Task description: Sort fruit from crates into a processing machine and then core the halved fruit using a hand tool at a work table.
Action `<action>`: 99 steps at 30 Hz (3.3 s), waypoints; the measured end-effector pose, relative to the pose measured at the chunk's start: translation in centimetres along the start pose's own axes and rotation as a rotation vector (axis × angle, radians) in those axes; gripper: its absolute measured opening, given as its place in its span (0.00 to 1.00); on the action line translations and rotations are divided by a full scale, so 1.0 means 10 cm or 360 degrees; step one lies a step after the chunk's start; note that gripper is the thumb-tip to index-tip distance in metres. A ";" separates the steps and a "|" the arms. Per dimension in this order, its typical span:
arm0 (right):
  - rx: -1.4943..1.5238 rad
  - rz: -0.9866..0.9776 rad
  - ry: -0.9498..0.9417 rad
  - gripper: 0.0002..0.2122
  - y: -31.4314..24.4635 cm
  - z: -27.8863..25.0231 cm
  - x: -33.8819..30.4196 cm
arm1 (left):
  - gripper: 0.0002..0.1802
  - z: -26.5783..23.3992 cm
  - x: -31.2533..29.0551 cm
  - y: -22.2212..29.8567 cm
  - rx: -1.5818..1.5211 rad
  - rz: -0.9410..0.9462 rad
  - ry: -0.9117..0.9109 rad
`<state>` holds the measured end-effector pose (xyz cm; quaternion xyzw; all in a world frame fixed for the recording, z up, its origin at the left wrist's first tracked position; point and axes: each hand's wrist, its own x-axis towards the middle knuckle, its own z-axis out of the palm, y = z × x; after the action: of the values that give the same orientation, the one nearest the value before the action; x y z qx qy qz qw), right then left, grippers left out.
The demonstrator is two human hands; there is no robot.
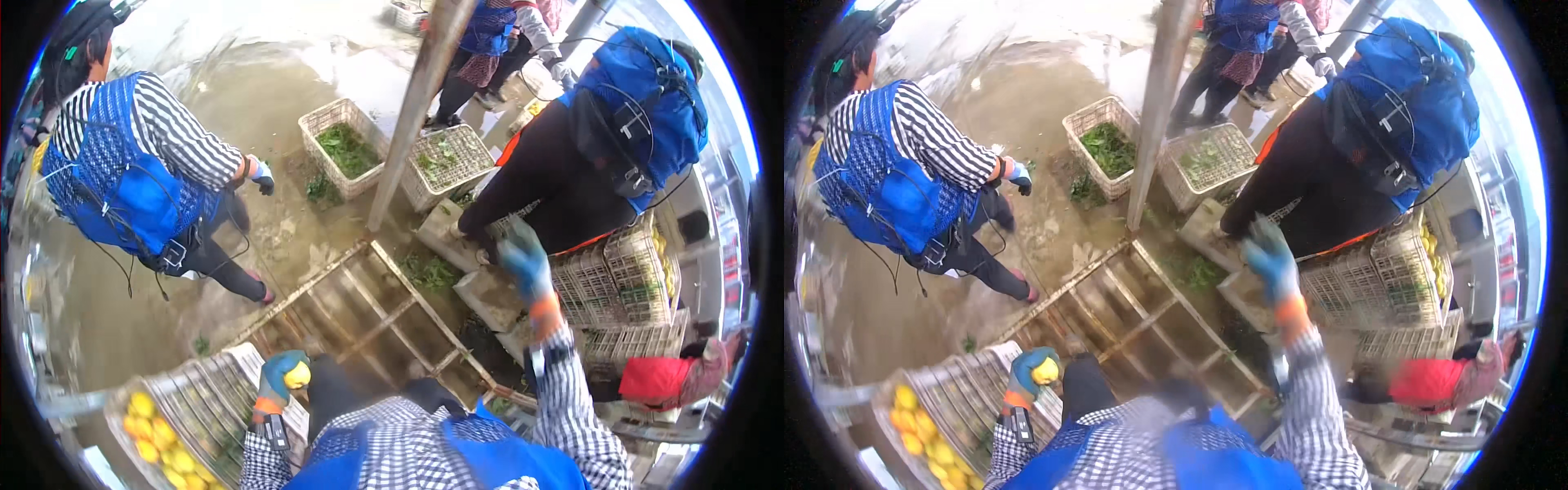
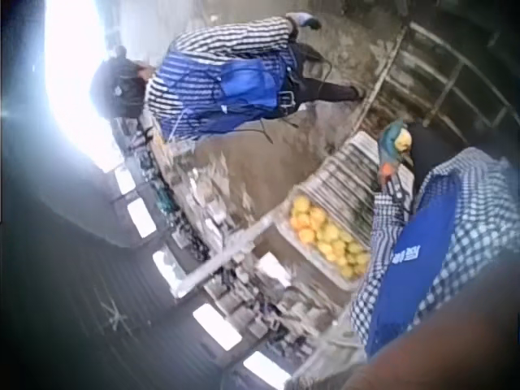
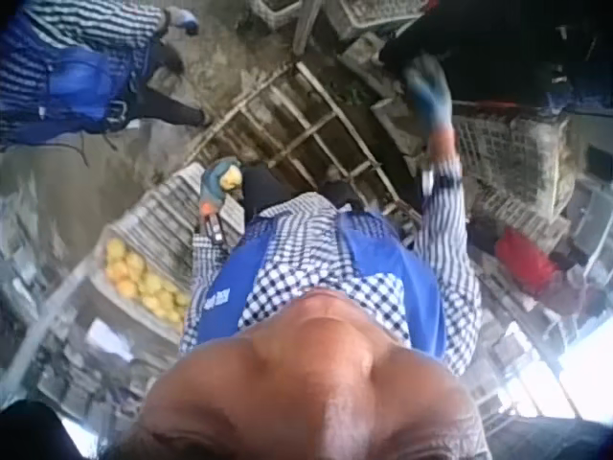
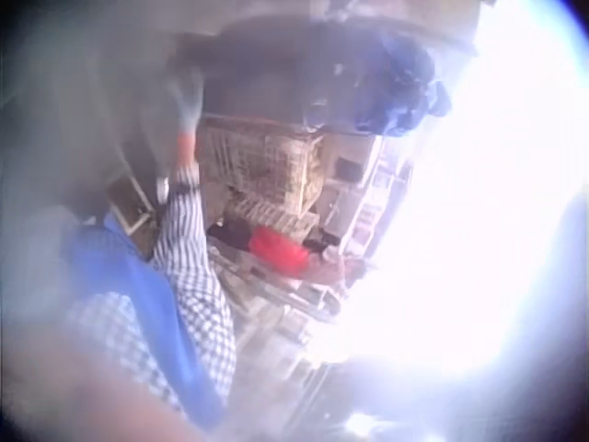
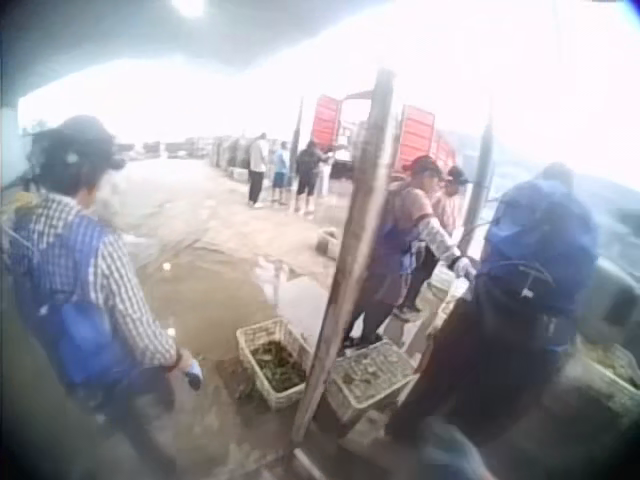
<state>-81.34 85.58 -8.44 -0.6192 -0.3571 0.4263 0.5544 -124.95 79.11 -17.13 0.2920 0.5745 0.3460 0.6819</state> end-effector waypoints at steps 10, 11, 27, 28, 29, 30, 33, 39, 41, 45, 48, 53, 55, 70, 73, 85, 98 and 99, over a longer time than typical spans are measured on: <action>-0.0227 -0.1020 0.1246 0.30 -0.80 1.57 1.75 | 0.14 -0.84 1.10 0.61 0.0658 0.0259 -0.0103; -0.0330 -0.1071 0.1284 0.28 -0.78 1.55 1.60 | 0.12 -0.56 1.08 1.05 0.0626 0.0204 -0.0229; -0.0132 -0.1018 0.1156 0.25 -0.45 1.70 0.37 | 0.16 0.19 2.88 1.93 -0.0062 -0.0440 -0.0899; -0.0119 -0.1011 0.1185 0.25 -0.45 1.64 0.34 | 0.17 0.27 2.88 2.00 -0.0085 -0.0510 -0.0948; -0.0117 -0.1028 0.1238 0.26 -0.39 1.58 0.33 | 0.17 0.28 2.98 2.01 -0.0052 -0.0502 -0.0962; -0.0118 -0.1047 0.1293 0.28 -0.34 1.54 0.32 | 0.17 0.28 3.09 2.01 -0.0007 -0.0482 -0.1046; -0.0279 -0.1054 0.1534 0.28 -0.35 1.52 0.32 | 0.19 0.26 3.57 1.98 0.0102 -0.0629 -0.1147; -0.0395 -0.1106 0.1821 0.28 -0.43 1.58 0.22 | 0.17 0.23 4.34 2.25 0.0412 -0.0817 -0.1243; -0.0335 -0.1145 0.1899 0.28 -0.36 1.53 0.15 | 0.17 0.13 4.47 2.32 0.0448 -0.0947 -0.1266; -0.0238 -0.1213 0.1887 0.27 -0.22 1.46 0.26 | 0.23 0.16 4.83 2.52 0.0862 -0.1012 -0.1472; -0.0219 -0.1127 0.2134 0.26 -0.36 1.63 0.35 | 0.21 0.39 4.84 2.55 0.0771 -0.1084 -0.1815; 0.0013 -0.1403 0.2097 0.13 -0.19 1.60 0.43 | 0.14 1.34 4.34 2.37 0.1100 -0.0969 -0.2071; -0.0196 -0.1213 0.2244 0.14 -0.36 1.72 0.52 | 0.18 1.47 4.33 2.13 0.1459 -0.0033 -0.2653; -0.0477 -0.1187 0.1793 0.29 -0.42 2.22 0.87 | 0.18 2.55 2.97 1.38 0.2073 0.0525 -0.2592; -0.0505 -0.1147 0.1413 0.27 -0.49 2.23 1.16 | 0.18 2.69 2.90 1.49 0.2072 0.0560 -0.2477; -0.1011 -0.1036 0.0974 0.28 -0.22 1.99 0.89 | 0.16 2.82 2.77 1.02 0.2064 0.0441 -0.2146; -0.0816 -0.0955 0.0643 0.21 -0.41 1.59 0.47 | 0.15 2.46 2.77 1.33 0.1872 0.0753 -0.2035; -0.0724 -0.1050 0.0638 0.21 -0.43 1.61 0.50 | 0.15 2.31 2.82 1.35 0.1844 0.0782 -0.1959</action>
<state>-94.16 96.89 -5.15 -0.6488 -0.5057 0.0088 0.5686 -101.18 109.83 -18.93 0.8421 0.1111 -0.0818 0.5214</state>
